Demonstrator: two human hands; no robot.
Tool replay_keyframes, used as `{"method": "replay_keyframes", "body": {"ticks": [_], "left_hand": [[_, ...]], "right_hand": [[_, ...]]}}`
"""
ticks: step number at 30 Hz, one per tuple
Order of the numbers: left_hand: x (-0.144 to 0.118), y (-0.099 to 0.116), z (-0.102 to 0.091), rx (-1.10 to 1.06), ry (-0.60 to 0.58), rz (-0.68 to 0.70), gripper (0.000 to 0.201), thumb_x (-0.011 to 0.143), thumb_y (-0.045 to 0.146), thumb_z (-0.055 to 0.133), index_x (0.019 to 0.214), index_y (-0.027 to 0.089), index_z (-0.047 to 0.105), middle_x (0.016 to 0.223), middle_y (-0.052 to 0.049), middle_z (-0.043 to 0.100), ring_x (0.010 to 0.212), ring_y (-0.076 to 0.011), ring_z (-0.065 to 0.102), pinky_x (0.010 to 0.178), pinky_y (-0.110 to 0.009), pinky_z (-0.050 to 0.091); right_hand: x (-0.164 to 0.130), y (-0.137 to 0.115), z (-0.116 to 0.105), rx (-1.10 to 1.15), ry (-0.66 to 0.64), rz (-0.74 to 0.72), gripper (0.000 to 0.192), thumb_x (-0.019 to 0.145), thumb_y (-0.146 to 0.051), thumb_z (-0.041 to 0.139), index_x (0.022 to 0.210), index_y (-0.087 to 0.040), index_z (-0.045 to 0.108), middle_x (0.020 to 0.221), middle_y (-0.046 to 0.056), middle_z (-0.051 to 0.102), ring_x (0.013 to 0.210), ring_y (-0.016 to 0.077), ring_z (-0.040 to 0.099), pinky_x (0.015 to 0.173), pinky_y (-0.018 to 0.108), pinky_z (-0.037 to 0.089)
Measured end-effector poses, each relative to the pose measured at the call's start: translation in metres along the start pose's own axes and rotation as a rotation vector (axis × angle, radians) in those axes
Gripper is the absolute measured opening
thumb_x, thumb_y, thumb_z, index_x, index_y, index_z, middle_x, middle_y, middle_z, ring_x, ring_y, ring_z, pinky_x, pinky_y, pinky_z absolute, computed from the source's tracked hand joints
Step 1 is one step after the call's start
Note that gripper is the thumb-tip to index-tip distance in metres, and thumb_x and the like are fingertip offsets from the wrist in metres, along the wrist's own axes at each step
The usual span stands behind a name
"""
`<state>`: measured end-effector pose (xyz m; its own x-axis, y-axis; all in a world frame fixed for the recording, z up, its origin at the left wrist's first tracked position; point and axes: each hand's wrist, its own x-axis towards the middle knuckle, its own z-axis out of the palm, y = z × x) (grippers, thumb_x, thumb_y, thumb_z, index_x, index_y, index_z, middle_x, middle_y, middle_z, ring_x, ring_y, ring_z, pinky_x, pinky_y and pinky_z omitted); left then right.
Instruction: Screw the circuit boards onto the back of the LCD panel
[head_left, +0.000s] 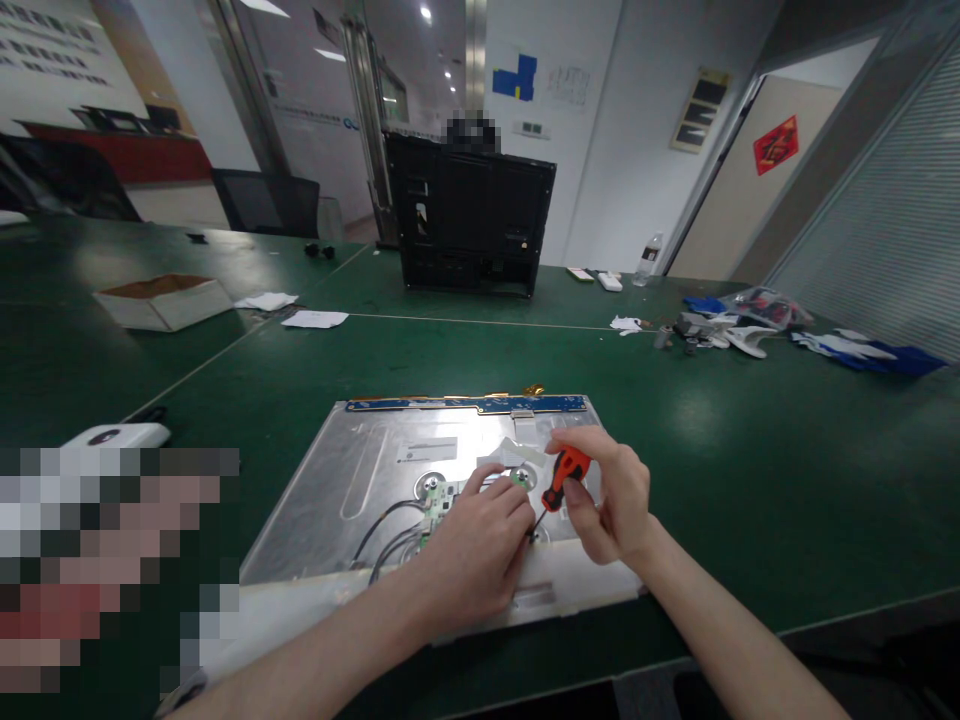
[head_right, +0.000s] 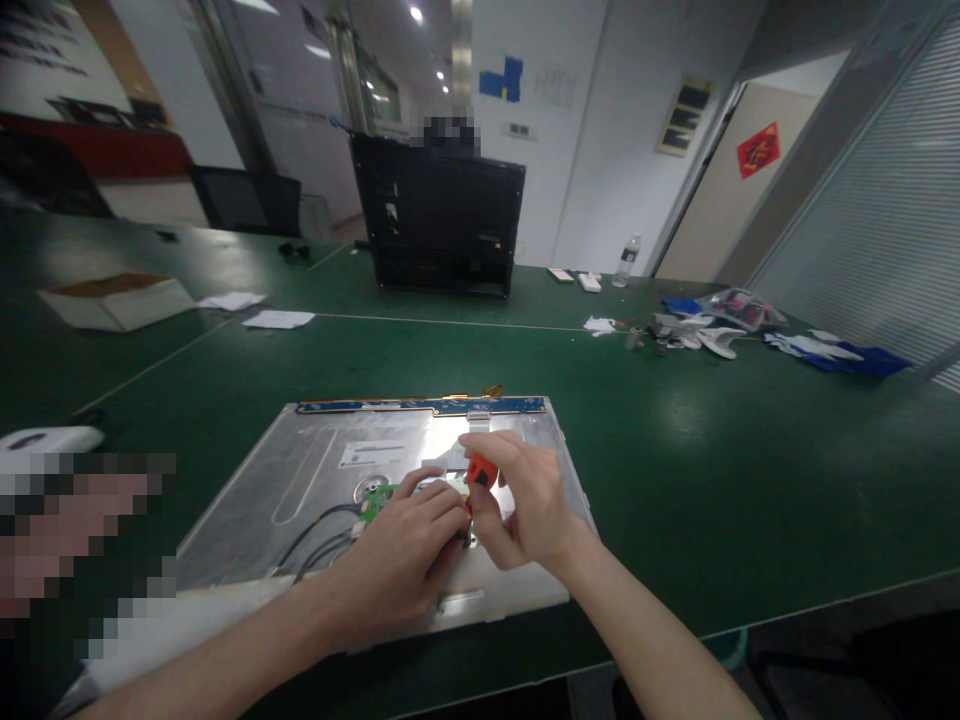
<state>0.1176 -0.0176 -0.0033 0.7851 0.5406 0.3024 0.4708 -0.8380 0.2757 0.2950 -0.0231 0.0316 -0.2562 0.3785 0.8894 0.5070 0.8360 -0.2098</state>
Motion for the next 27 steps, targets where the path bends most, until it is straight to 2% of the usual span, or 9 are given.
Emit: {"method": "replay_keyframes", "body": {"ticks": [5,13,16,21,24,27], "left_hand": [[-0.0007,-0.0011,0.0015,0.001,0.011,0.017,0.017,0.086,0.015,0.05,0.096,0.02,0.062,0.096,-0.007,0.068,0.095,-0.0247,0.06,0.107,-0.049,0.03],[-0.0015,-0.0029,0.0032,-0.004,0.028,0.029,0.02,0.086,0.015,0.05,0.102,0.02,0.062,0.098,-0.007,0.068,0.099,-0.0253,0.06,0.107,-0.048,0.031],[-0.0015,-0.0026,0.0033,0.0,0.029,0.028,0.018,0.086,0.015,0.049,0.098,0.02,0.062,0.096,-0.007,0.068,0.097,-0.0248,0.06,0.106,-0.049,0.032],[-0.0007,-0.002,0.0027,0.001,0.033,0.023,0.014,0.086,0.015,0.048,0.088,0.019,0.061,0.092,-0.006,0.067,0.091,-0.0235,0.06,0.106,-0.049,0.032],[-0.0004,-0.0021,0.0027,0.004,0.035,0.024,0.013,0.085,0.015,0.049,0.086,0.019,0.061,0.091,-0.006,0.067,0.091,-0.0237,0.06,0.105,-0.048,0.033],[-0.0008,-0.0025,0.0029,0.008,0.025,0.024,0.016,0.085,0.015,0.05,0.094,0.02,0.063,0.094,-0.007,0.067,0.095,-0.0245,0.06,0.105,-0.048,0.033]], "right_hand": [[0.0003,0.001,0.0036,-0.035,0.061,-0.036,0.037,0.082,-0.017,0.05,0.119,-0.018,0.052,0.074,0.0,0.061,0.058,0.0145,0.058,0.048,0.026,0.048],[0.0009,0.0007,0.0029,-0.101,0.045,-0.03,0.026,0.085,-0.02,0.059,0.11,-0.02,0.053,0.063,-0.006,0.055,0.046,0.0097,0.048,0.043,0.022,0.039],[0.002,0.0006,0.0013,-0.053,0.014,-0.03,0.029,0.086,-0.023,0.055,0.115,-0.019,0.053,0.066,-0.003,0.057,0.051,0.0119,0.052,0.046,0.024,0.043],[0.0031,-0.0005,-0.0015,0.05,-0.01,0.01,0.041,0.085,-0.018,0.042,0.124,-0.017,0.052,0.085,0.005,0.064,0.066,0.0163,0.061,0.054,0.029,0.05],[0.0018,-0.0003,-0.0009,0.034,-0.002,0.026,0.044,0.082,-0.016,0.045,0.125,-0.018,0.051,0.082,0.003,0.063,0.063,0.0154,0.06,0.052,0.027,0.049],[0.0006,0.0006,0.0012,-0.008,0.03,0.007,0.041,0.082,-0.015,0.05,0.123,-0.018,0.05,0.075,0.001,0.06,0.058,0.0139,0.056,0.049,0.025,0.046]]}}
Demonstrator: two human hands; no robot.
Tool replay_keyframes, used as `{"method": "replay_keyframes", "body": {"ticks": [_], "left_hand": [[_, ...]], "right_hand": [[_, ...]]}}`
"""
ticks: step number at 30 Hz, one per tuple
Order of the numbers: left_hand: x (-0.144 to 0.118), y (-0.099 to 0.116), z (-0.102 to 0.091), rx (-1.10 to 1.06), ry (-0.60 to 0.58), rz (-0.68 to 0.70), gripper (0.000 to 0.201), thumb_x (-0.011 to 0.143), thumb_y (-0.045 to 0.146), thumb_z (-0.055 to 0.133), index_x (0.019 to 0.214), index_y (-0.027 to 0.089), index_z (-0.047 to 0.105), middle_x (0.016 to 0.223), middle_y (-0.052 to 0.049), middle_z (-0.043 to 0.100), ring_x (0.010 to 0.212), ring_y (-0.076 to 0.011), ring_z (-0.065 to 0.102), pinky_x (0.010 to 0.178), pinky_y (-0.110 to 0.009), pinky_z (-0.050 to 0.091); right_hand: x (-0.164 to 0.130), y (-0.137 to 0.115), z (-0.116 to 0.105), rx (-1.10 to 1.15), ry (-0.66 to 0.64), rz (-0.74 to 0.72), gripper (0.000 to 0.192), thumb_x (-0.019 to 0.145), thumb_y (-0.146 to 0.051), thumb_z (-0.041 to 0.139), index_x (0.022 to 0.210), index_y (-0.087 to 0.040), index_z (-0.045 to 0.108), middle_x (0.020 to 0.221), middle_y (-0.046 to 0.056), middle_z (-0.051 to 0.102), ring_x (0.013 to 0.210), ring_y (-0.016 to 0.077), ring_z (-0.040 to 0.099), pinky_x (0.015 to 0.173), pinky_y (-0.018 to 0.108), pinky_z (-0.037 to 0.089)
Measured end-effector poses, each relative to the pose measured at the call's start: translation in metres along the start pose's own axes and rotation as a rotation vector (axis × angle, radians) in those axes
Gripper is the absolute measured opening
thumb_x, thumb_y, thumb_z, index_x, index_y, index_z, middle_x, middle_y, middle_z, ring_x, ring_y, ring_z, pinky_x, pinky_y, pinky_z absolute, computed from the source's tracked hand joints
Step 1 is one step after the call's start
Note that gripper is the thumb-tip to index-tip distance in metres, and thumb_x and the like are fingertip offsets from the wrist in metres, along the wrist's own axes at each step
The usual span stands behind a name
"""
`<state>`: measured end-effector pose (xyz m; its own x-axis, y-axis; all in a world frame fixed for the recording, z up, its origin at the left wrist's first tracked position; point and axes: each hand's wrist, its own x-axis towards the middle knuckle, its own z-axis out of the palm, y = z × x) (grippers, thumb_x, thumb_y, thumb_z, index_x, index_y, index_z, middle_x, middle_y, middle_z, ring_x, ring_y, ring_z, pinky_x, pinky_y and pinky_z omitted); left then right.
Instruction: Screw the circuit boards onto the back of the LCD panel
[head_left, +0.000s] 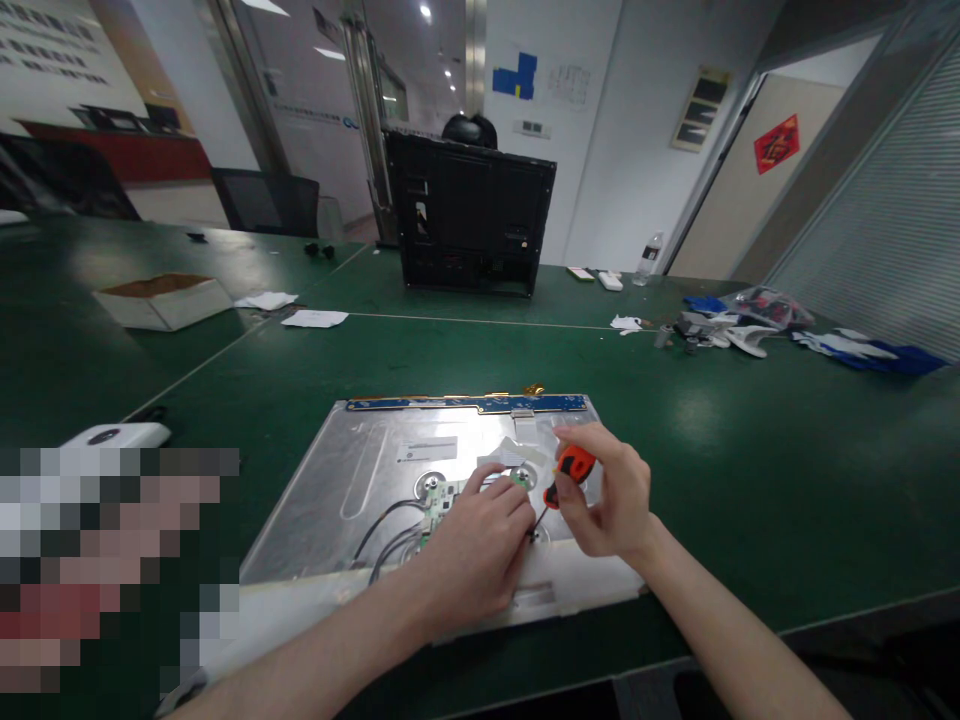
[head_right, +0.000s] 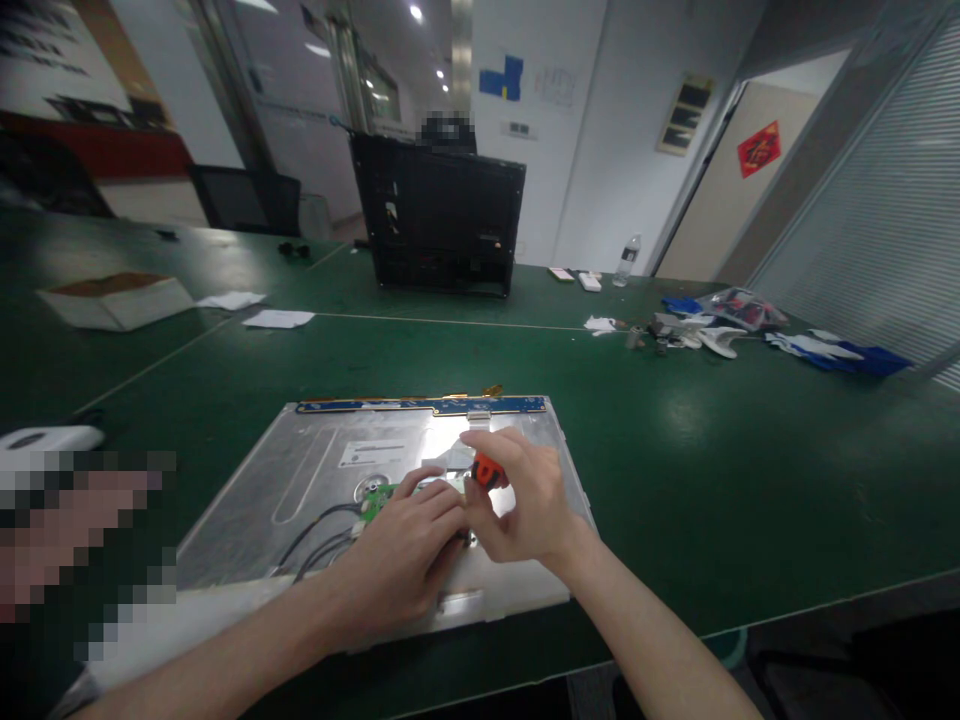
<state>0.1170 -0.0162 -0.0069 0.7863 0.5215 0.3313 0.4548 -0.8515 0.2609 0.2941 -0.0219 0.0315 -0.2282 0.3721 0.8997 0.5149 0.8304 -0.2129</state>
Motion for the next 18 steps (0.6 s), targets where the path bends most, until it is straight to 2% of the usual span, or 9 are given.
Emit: {"method": "replay_keyframes", "body": {"ticks": [4,7,9,12,14,18], "left_hand": [[-0.001,0.0,0.0,0.003,-0.008,0.001,0.018,0.086,0.015,0.052,0.1,0.02,0.062,0.096,-0.007,0.067,0.097,-0.0247,0.06,0.106,-0.048,0.032],[-0.0011,0.0007,-0.0006,0.006,-0.003,0.002,0.016,0.086,0.015,0.051,0.096,0.02,0.062,0.095,-0.006,0.067,0.096,-0.0245,0.06,0.105,-0.047,0.032],[-0.0007,0.0011,-0.001,0.007,0.001,0.002,0.015,0.086,0.015,0.05,0.093,0.02,0.062,0.093,-0.006,0.067,0.094,-0.0244,0.06,0.105,-0.047,0.033],[0.0,0.0011,-0.0007,0.007,0.006,0.0,0.013,0.085,0.015,0.049,0.088,0.019,0.061,0.091,-0.006,0.067,0.091,-0.0238,0.06,0.105,-0.047,0.033],[0.0002,0.0006,-0.0002,0.009,0.005,-0.003,0.013,0.084,0.014,0.049,0.086,0.019,0.06,0.09,-0.006,0.066,0.091,-0.0236,0.06,0.105,-0.047,0.033],[-0.0001,-0.0003,0.0004,0.009,-0.005,0.002,0.014,0.086,0.016,0.05,0.091,0.019,0.062,0.092,-0.007,0.067,0.094,-0.0242,0.06,0.105,-0.048,0.032]], "right_hand": [[-0.0001,0.0009,0.0022,-0.037,0.011,-0.02,0.035,0.085,-0.019,0.059,0.118,-0.02,0.05,0.068,-0.004,0.057,0.051,0.0112,0.052,0.045,0.022,0.043],[0.0009,0.0006,0.0011,-0.039,-0.012,-0.032,0.033,0.086,-0.025,0.059,0.118,-0.021,0.051,0.066,-0.004,0.057,0.052,0.0117,0.053,0.045,0.022,0.045],[0.0017,-0.0004,-0.001,-0.029,-0.039,-0.023,0.034,0.088,-0.026,0.054,0.121,-0.019,0.051,0.069,-0.001,0.06,0.056,0.0139,0.057,0.048,0.024,0.047],[0.0027,-0.002,-0.0039,0.009,-0.064,0.0,0.039,0.087,-0.02,0.044,0.125,-0.016,0.051,0.085,0.006,0.066,0.07,0.017,0.065,0.054,0.028,0.051],[0.0028,-0.0026,-0.0045,0.016,-0.065,0.013,0.044,0.085,-0.016,0.042,0.128,-0.017,0.05,0.092,0.007,0.068,0.074,0.0171,0.066,0.056,0.028,0.053],[0.0017,-0.0013,-0.0018,-0.028,-0.025,-0.009,0.045,0.082,-0.016,0.048,0.127,-0.018,0.051,0.084,0.004,0.066,0.068,0.0164,0.063,0.054,0.028,0.052]]}}
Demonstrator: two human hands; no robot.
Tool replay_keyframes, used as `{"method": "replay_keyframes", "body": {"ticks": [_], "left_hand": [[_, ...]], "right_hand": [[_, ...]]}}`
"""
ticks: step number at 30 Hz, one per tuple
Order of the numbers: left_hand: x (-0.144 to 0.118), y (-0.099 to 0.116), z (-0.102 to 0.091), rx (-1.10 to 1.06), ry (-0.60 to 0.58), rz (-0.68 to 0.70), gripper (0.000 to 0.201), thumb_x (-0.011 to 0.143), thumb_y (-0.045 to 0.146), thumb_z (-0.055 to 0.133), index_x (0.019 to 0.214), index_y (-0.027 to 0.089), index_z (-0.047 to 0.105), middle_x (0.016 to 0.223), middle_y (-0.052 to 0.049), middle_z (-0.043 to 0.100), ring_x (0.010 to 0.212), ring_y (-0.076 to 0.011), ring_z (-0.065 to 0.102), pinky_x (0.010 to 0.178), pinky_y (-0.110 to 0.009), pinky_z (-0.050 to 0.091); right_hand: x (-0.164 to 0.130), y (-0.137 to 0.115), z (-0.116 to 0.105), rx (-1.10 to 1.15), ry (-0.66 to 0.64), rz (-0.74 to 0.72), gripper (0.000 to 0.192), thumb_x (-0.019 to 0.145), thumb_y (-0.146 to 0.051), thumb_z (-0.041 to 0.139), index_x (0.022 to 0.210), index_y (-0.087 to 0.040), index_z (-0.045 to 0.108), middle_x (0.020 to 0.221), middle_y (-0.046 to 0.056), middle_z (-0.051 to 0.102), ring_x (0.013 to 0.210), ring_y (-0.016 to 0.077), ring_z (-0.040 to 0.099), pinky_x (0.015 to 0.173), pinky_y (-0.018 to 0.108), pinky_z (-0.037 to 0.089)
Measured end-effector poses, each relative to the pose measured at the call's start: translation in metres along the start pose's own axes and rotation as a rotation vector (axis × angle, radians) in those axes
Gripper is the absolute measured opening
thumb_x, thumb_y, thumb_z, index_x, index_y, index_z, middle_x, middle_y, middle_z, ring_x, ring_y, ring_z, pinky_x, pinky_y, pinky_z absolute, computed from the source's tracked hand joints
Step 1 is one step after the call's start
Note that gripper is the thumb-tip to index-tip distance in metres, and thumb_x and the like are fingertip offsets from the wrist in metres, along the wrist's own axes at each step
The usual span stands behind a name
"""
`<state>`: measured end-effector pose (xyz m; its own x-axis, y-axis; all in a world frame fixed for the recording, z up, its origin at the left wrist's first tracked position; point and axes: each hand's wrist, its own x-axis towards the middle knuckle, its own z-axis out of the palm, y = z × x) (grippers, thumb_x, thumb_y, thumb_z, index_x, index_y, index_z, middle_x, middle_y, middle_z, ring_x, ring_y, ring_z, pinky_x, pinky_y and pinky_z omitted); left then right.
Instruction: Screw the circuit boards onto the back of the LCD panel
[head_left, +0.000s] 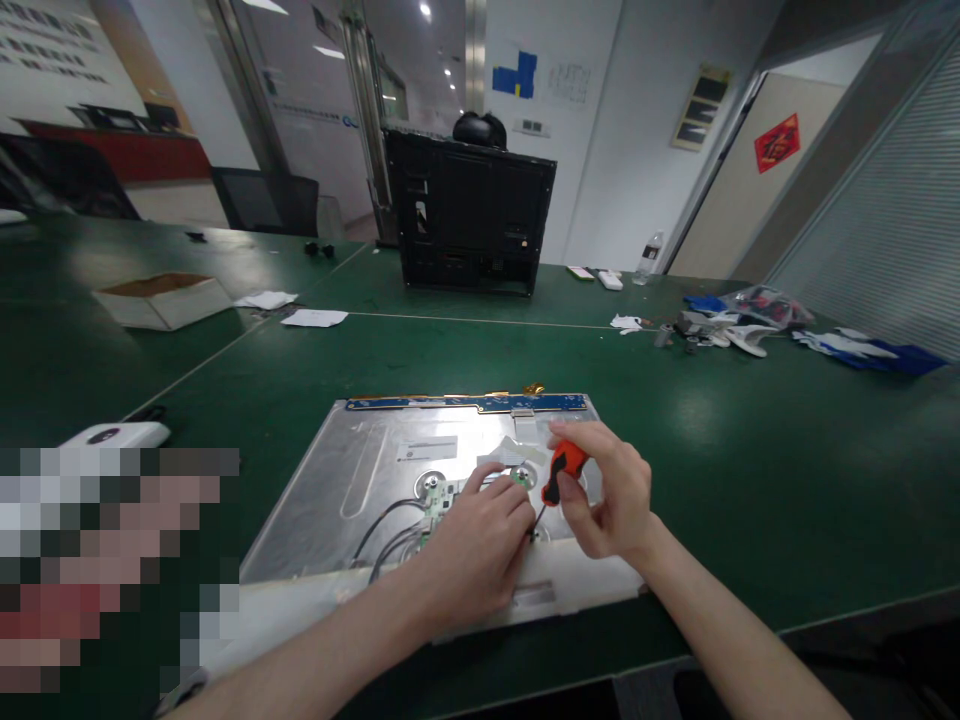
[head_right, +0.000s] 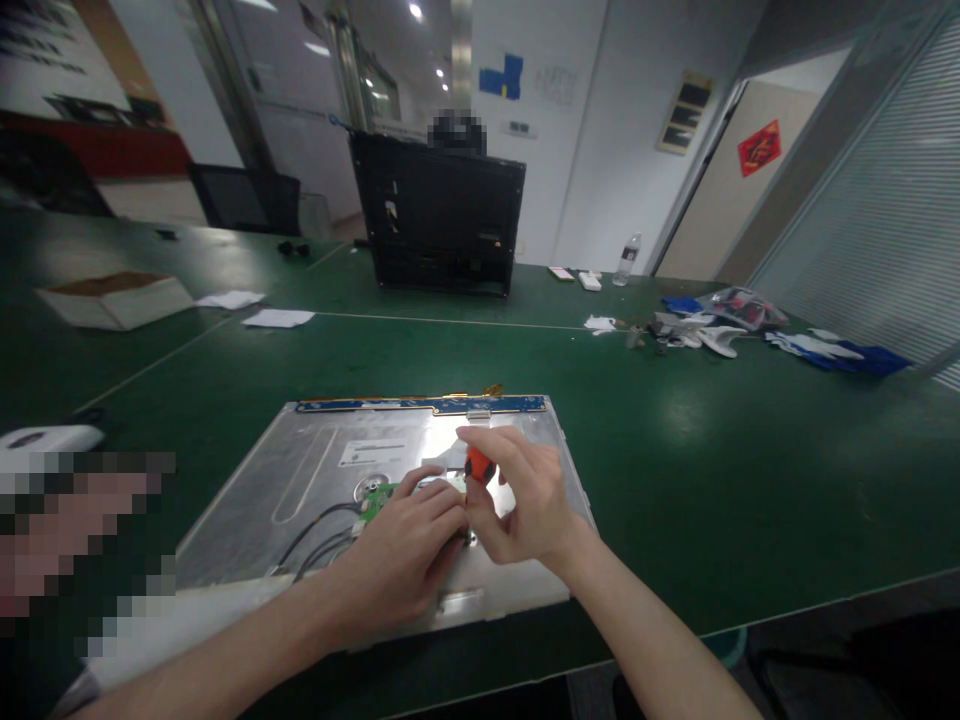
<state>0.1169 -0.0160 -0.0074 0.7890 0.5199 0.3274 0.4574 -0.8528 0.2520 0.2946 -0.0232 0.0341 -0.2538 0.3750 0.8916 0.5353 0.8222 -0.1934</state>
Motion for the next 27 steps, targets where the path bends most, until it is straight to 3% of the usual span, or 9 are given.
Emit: {"method": "replay_keyframes", "body": {"ticks": [5,11,15,19,27], "left_hand": [[-0.0005,0.001,-0.0009,-0.026,0.003,-0.009,0.019,0.086,0.015,0.049,0.099,0.019,0.062,0.096,-0.007,0.068,0.097,-0.0248,0.06,0.106,-0.048,0.032],[-0.0001,0.0015,-0.0016,-0.021,0.007,-0.013,0.015,0.085,0.014,0.05,0.091,0.019,0.062,0.094,-0.007,0.068,0.095,-0.0245,0.06,0.105,-0.047,0.033],[0.0001,0.0007,-0.0006,-0.002,-0.01,-0.012,0.014,0.085,0.015,0.051,0.092,0.019,0.062,0.093,-0.007,0.067,0.094,-0.0245,0.059,0.105,-0.047,0.032],[-0.0002,0.0,0.0004,0.002,-0.003,-0.007,0.014,0.084,0.014,0.05,0.091,0.019,0.061,0.092,-0.007,0.067,0.092,-0.0244,0.06,0.105,-0.048,0.032],[-0.0011,0.0,-0.001,-0.02,0.005,0.004,0.02,0.086,0.014,0.051,0.101,0.02,0.062,0.098,-0.007,0.068,0.098,-0.025,0.061,0.106,-0.048,0.031]], "right_hand": [[-0.0007,0.0034,0.0044,-0.011,0.059,-0.036,0.037,0.084,-0.02,0.06,0.12,-0.021,0.052,0.073,-0.001,0.061,0.056,0.013,0.054,0.049,0.025,0.046],[0.0005,0.0029,0.0041,-0.016,0.033,-0.04,0.033,0.088,-0.029,0.061,0.118,-0.021,0.052,0.066,-0.003,0.058,0.051,0.013,0.051,0.045,0.024,0.042],[-0.0004,0.0023,0.0017,0.037,0.003,-0.033,0.033,0.088,-0.023,0.048,0.121,-0.018,0.052,0.078,0.004,0.064,0.062,0.0166,0.06,0.051,0.028,0.048],[-0.0022,0.0024,0.0018,0.061,0.023,0.002,0.038,0.083,-0.017,0.048,0.121,-0.018,0.051,0.087,0.006,0.066,0.066,0.0161,0.062,0.052,0.027,0.049],[-0.0012,0.0035,0.0046,-0.061,0.044,-0.035,0.029,0.086,-0.024,0.06,0.114,-0.022,0.051,0.062,-0.006,0.056,0.049,0.0117,0.052,0.045,0.022,0.041]]}}
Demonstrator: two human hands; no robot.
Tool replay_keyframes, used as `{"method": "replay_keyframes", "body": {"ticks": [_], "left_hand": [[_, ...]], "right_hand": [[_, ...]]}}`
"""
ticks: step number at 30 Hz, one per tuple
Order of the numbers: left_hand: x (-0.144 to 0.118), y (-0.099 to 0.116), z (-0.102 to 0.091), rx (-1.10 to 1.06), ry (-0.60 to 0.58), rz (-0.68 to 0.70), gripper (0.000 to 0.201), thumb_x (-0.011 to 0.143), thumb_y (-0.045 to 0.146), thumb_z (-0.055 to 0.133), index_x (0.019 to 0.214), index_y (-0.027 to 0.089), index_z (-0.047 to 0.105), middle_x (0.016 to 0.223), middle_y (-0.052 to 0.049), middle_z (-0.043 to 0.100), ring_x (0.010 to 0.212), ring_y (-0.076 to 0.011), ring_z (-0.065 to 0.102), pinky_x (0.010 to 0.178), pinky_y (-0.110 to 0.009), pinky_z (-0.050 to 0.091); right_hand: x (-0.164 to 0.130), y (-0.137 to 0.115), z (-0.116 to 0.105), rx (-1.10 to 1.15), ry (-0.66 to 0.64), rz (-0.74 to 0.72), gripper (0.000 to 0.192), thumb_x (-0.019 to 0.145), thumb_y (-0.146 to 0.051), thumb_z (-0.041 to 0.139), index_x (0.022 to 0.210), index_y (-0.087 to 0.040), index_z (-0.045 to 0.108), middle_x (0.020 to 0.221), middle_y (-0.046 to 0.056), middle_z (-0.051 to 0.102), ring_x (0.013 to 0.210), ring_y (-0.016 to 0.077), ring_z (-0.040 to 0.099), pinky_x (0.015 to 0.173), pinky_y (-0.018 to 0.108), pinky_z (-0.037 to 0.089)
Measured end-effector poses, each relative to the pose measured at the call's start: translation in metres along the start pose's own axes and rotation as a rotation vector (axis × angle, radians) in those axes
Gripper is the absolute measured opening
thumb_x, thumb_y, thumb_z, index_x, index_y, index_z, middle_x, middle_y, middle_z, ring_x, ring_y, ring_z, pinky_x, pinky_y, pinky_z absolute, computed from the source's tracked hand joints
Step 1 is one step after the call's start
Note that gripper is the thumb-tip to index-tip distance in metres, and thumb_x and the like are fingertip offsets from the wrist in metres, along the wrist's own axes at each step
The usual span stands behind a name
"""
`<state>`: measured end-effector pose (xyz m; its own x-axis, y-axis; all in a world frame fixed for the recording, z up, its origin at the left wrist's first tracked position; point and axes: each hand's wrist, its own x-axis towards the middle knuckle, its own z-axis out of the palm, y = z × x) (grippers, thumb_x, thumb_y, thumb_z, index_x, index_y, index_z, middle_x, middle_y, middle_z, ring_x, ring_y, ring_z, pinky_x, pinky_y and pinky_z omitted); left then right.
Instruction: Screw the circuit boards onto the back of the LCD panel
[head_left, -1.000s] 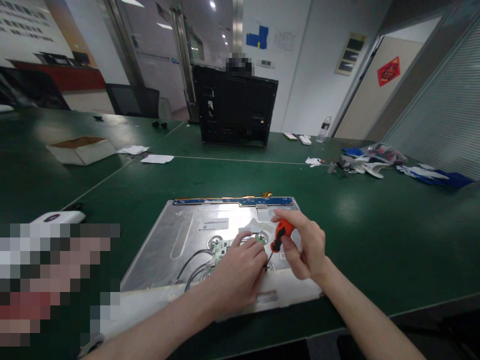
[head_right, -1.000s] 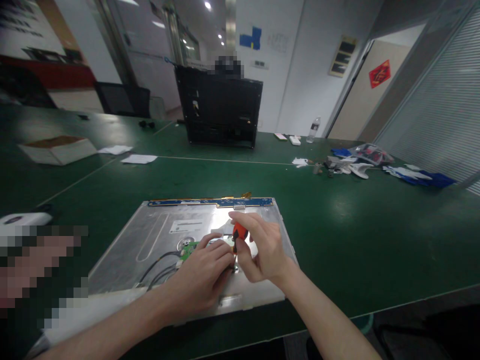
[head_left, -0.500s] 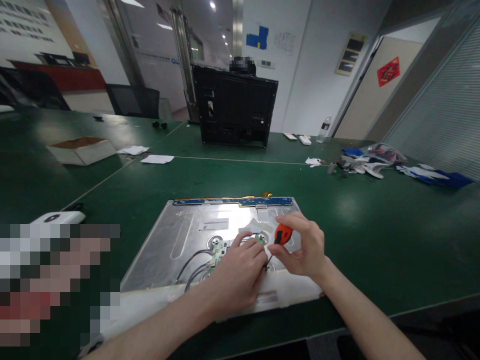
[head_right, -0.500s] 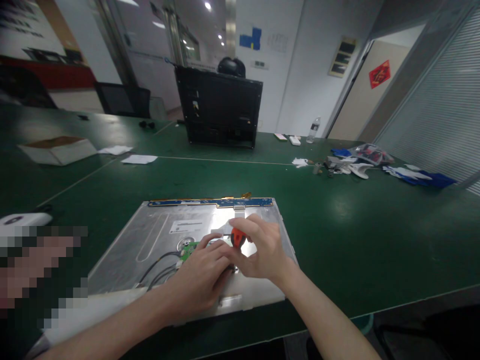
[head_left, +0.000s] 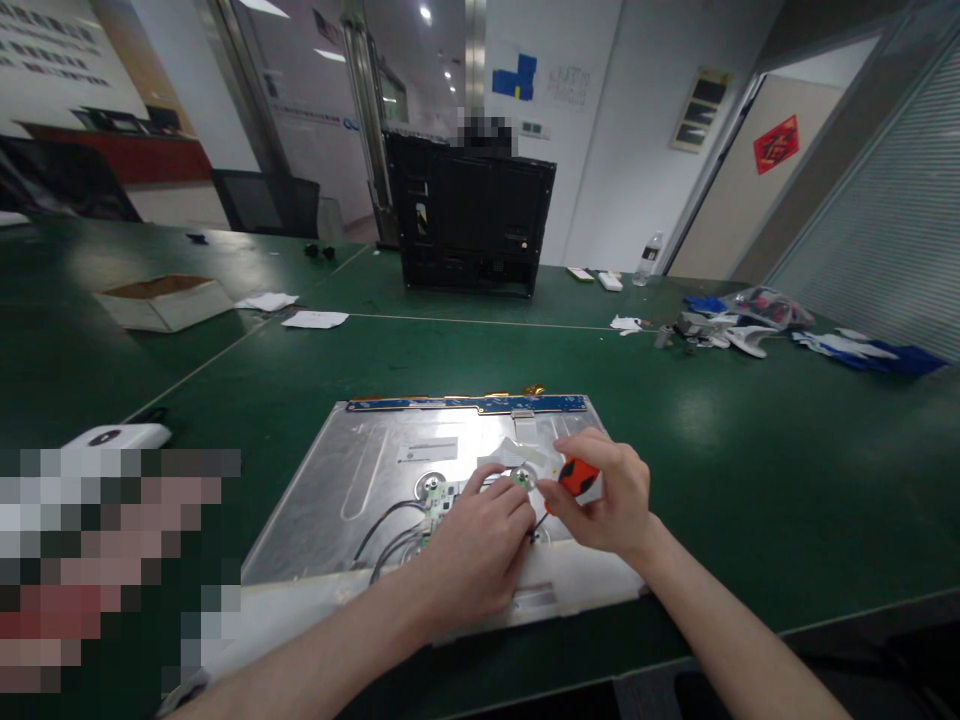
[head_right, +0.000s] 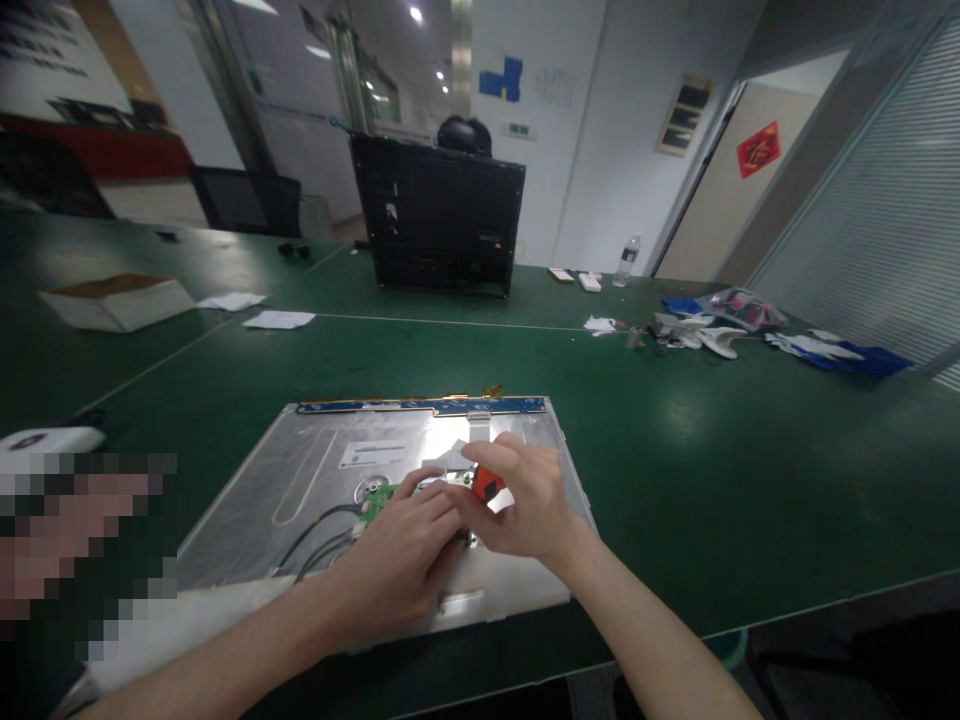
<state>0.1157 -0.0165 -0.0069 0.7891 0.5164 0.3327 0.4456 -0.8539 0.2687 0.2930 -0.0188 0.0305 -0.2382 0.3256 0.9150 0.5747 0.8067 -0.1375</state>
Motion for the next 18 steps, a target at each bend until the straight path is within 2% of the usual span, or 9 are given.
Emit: {"method": "replay_keyframes", "body": {"ticks": [5,11,13,18], "left_hand": [[-0.0003,0.0003,0.0,0.004,-0.009,-0.007,0.017,0.086,0.014,0.051,0.097,0.02,0.062,0.096,-0.007,0.068,0.097,-0.0247,0.06,0.106,-0.048,0.032],[0.0013,0.0003,-0.0002,0.011,0.004,-0.005,0.013,0.086,0.015,0.049,0.086,0.019,0.061,0.089,-0.006,0.066,0.089,-0.0237,0.06,0.105,-0.048,0.033],[0.0013,0.0002,-0.0003,0.014,0.006,-0.004,0.013,0.086,0.015,0.049,0.085,0.02,0.061,0.089,-0.006,0.067,0.09,-0.0239,0.06,0.105,-0.049,0.033],[0.0005,0.0003,0.0,0.004,0.001,-0.004,0.019,0.087,0.016,0.049,0.1,0.02,0.062,0.096,-0.007,0.068,0.097,-0.0251,0.06,0.106,-0.049,0.032]], "right_hand": [[0.0012,-0.0018,-0.0021,0.045,-0.031,0.001,0.029,0.088,-0.028,0.055,0.116,-0.021,0.052,0.064,-0.003,0.058,0.053,0.0142,0.056,0.048,0.025,0.045],[0.0021,-0.0034,-0.0065,0.109,-0.06,0.037,0.039,0.083,-0.017,0.044,0.122,-0.017,0.052,0.087,0.006,0.066,0.068,0.0179,0.063,0.055,0.03,0.05],[0.0016,-0.0028,-0.0053,0.101,-0.053,0.041,0.04,0.083,-0.016,0.045,0.122,-0.018,0.051,0.084,0.005,0.065,0.066,0.0168,0.061,0.053,0.028,0.049],[0.0,-0.0004,0.0002,0.035,-0.012,0.013,0.033,0.085,-0.019,0.056,0.117,-0.021,0.052,0.072,-0.001,0.061,0.055,0.0136,0.056,0.047,0.024,0.044]]}}
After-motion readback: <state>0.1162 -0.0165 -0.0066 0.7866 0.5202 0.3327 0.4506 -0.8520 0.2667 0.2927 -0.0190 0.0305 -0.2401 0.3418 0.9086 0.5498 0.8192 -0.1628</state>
